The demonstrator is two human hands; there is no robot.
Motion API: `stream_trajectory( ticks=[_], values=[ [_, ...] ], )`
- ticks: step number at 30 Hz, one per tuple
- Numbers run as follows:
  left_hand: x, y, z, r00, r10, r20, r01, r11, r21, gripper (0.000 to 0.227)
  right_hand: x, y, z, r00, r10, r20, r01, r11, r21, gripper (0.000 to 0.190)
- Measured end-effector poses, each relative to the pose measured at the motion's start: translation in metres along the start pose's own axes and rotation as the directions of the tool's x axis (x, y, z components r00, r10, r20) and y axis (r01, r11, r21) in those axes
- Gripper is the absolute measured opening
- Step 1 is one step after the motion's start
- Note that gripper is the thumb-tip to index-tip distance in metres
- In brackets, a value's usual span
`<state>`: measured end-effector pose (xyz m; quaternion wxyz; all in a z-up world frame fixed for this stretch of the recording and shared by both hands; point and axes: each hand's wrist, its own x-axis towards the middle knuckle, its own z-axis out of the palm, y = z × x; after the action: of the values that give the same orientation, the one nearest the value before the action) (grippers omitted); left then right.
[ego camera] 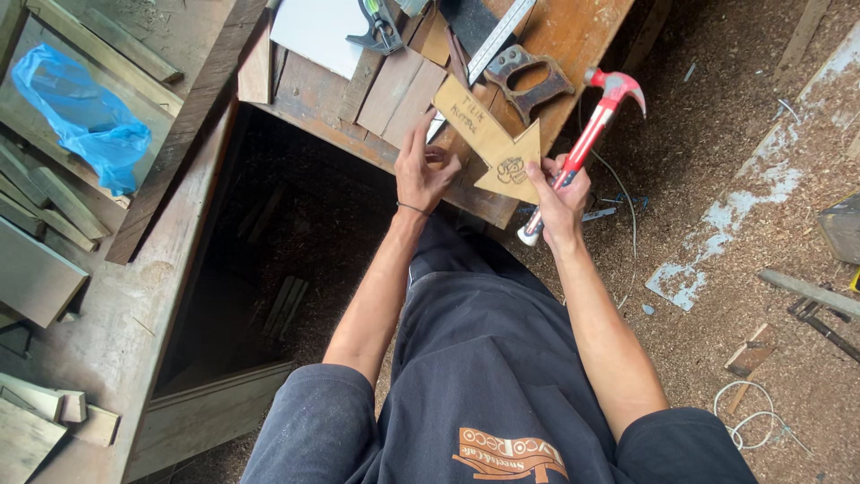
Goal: The person smooths a thin wooden stick with a sanding block, then aligns it with a cardboard template and hammers a nail to secure it. Finally, the person uses a hand saw to cut the stick to length.
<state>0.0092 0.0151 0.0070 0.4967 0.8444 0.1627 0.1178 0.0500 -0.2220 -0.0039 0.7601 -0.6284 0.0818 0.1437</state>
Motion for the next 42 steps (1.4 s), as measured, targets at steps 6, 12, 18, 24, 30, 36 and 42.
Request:
stream_trajectory(
  ticks=[6,12,18,24,30,36,42],
  values=[
    [0.040,-0.014,-0.017,0.984,-0.134,-0.120,0.116,0.982,-0.149,0.097,0.023,-0.017,0.044,1.000,-0.005,-0.018,0.009,0.977,0.214,0.033],
    [0.083,-0.034,-0.036,0.970,-0.240,-0.041,0.223,0.943,-0.247,0.110,0.039,-0.030,0.092,0.997,0.054,0.047,-0.066,0.946,0.317,0.033],
    [0.118,-0.052,-0.050,0.995,-0.041,-0.090,0.022,0.980,-0.198,0.118,0.054,-0.033,0.137,0.994,0.106,0.022,-0.106,0.921,0.375,0.033],
    [0.140,-0.051,-0.068,0.947,-0.322,-0.009,0.284,0.846,-0.451,0.122,0.073,-0.050,0.177,0.998,0.039,0.044,-0.051,0.951,0.306,0.032],
    [0.140,-0.068,-0.072,0.955,-0.277,-0.106,0.183,0.830,-0.526,0.117,0.089,-0.058,0.214,0.984,0.172,-0.053,-0.164,0.978,0.131,0.037],
    [0.101,-0.100,-0.079,0.919,-0.394,0.017,0.349,0.791,-0.503,0.061,0.109,-0.042,0.233,0.995,0.089,0.033,-0.095,0.959,0.268,0.035],
    [0.080,-0.103,-0.117,0.952,-0.307,0.013,0.279,0.845,-0.456,0.034,0.130,-0.019,0.246,0.997,-0.008,-0.071,0.018,0.991,0.131,0.033]
  ],
)
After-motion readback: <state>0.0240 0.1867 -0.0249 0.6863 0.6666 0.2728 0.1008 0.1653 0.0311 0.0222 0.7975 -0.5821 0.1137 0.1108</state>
